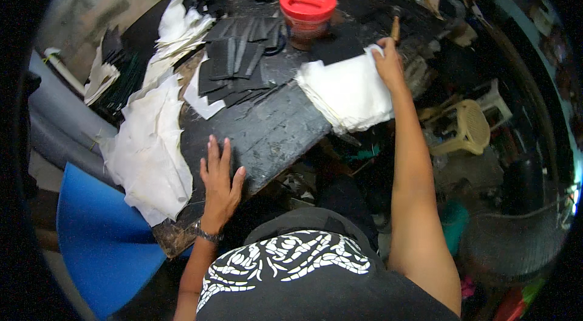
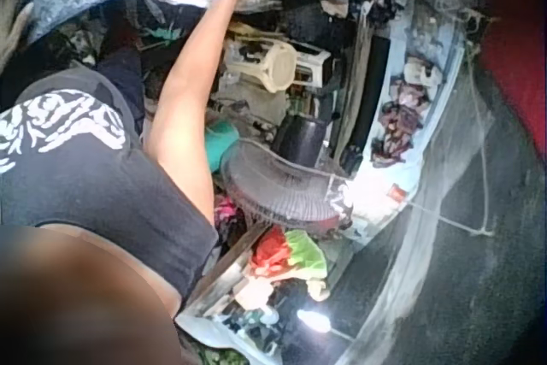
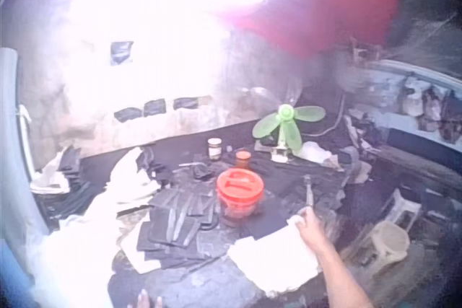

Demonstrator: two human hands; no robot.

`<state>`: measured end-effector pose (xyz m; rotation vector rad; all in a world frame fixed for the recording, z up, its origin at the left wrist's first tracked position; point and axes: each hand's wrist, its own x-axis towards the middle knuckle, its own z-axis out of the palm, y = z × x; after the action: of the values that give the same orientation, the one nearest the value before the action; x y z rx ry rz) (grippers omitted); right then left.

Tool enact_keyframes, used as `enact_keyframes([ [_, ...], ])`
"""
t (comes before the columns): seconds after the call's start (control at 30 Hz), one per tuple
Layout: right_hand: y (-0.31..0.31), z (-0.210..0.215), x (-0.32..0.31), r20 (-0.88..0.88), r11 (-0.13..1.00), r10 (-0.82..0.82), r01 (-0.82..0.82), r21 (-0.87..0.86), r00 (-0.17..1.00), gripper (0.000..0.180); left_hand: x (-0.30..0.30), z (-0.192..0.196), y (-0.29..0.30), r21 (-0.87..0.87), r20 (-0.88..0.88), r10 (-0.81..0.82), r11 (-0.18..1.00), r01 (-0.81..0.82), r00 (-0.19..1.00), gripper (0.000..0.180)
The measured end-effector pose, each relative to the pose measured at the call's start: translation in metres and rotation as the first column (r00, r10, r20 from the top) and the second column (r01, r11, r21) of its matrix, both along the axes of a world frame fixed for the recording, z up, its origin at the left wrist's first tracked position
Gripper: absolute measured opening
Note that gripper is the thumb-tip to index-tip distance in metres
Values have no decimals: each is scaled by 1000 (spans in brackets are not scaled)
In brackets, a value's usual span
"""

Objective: The person repeatedly picks a white fabric sheet, places a small black square on it, folds the white fabric over the black square, and sets the assembled unit aside. This cycle is performed many times on a cluttered work table with stacks of white and black fabric pieces.

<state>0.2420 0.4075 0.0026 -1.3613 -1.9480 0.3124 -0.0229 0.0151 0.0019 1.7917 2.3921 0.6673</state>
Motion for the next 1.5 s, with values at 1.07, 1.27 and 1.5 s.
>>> enact_keyframes([
  [1.07,-161,-21,-198,216,631,708,-740,234,672,50,-118,12,-17,419,-50,666,691,-589,745,36],
  [1.27,-228,3,-208,-323,550,774,-831,-84,545,28,-77,14,-31,243,234,462,824,-512,855,12],
  [1.5,-251,0,-200,-480,491,657,-813,-313,581,29,-1,21,-8,372,284,44,916,-153,958,8],
])
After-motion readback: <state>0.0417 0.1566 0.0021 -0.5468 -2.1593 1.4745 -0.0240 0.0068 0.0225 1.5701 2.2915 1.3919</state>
